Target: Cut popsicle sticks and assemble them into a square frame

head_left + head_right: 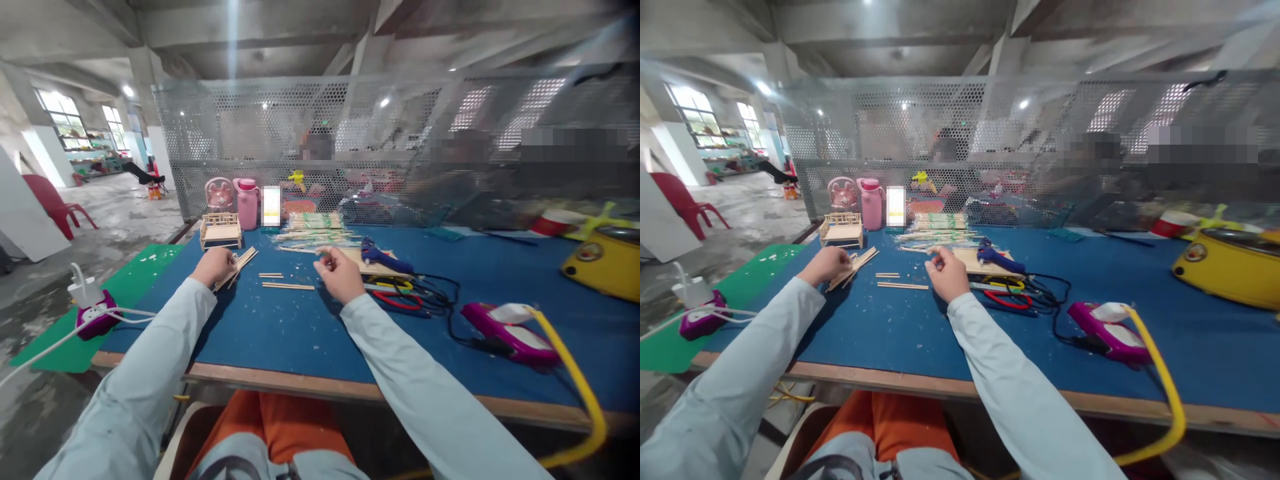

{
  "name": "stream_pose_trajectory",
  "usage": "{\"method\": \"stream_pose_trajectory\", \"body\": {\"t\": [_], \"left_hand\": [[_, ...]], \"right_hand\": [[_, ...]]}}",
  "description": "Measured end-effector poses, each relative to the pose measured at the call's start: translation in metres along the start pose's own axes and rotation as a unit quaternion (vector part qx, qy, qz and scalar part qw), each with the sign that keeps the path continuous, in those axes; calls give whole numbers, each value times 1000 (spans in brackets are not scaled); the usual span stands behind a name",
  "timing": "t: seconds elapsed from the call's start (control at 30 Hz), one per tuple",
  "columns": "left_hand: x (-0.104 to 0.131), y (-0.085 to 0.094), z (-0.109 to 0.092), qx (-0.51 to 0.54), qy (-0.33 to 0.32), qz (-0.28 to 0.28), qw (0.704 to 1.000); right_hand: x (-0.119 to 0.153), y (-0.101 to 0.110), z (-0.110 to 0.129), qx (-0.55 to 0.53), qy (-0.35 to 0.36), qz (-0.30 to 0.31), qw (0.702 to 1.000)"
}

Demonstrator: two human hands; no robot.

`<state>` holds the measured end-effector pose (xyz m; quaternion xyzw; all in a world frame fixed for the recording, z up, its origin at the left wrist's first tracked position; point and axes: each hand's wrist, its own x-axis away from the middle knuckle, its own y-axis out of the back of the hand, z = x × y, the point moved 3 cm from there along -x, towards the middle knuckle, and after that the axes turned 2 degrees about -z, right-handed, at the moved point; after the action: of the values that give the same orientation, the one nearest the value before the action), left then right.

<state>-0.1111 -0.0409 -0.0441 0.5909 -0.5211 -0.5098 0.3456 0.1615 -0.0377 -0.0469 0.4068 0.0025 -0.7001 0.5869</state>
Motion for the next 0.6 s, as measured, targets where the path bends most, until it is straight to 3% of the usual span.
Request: {"method": "stream_pose_trajectory", "body": {"t": [0.13,0.4,0.6], "left_hand": [[0,-10,15,-14,25,45,999],[-4,1,38,-39,116,0,993],[-4,-6,37,-26,103,33,994]], "right_hand": [[2,-4,1,16,21,47,999],[4,-5,2,36,54,71,995],[5,-7,3,63,57,110,990]]}}
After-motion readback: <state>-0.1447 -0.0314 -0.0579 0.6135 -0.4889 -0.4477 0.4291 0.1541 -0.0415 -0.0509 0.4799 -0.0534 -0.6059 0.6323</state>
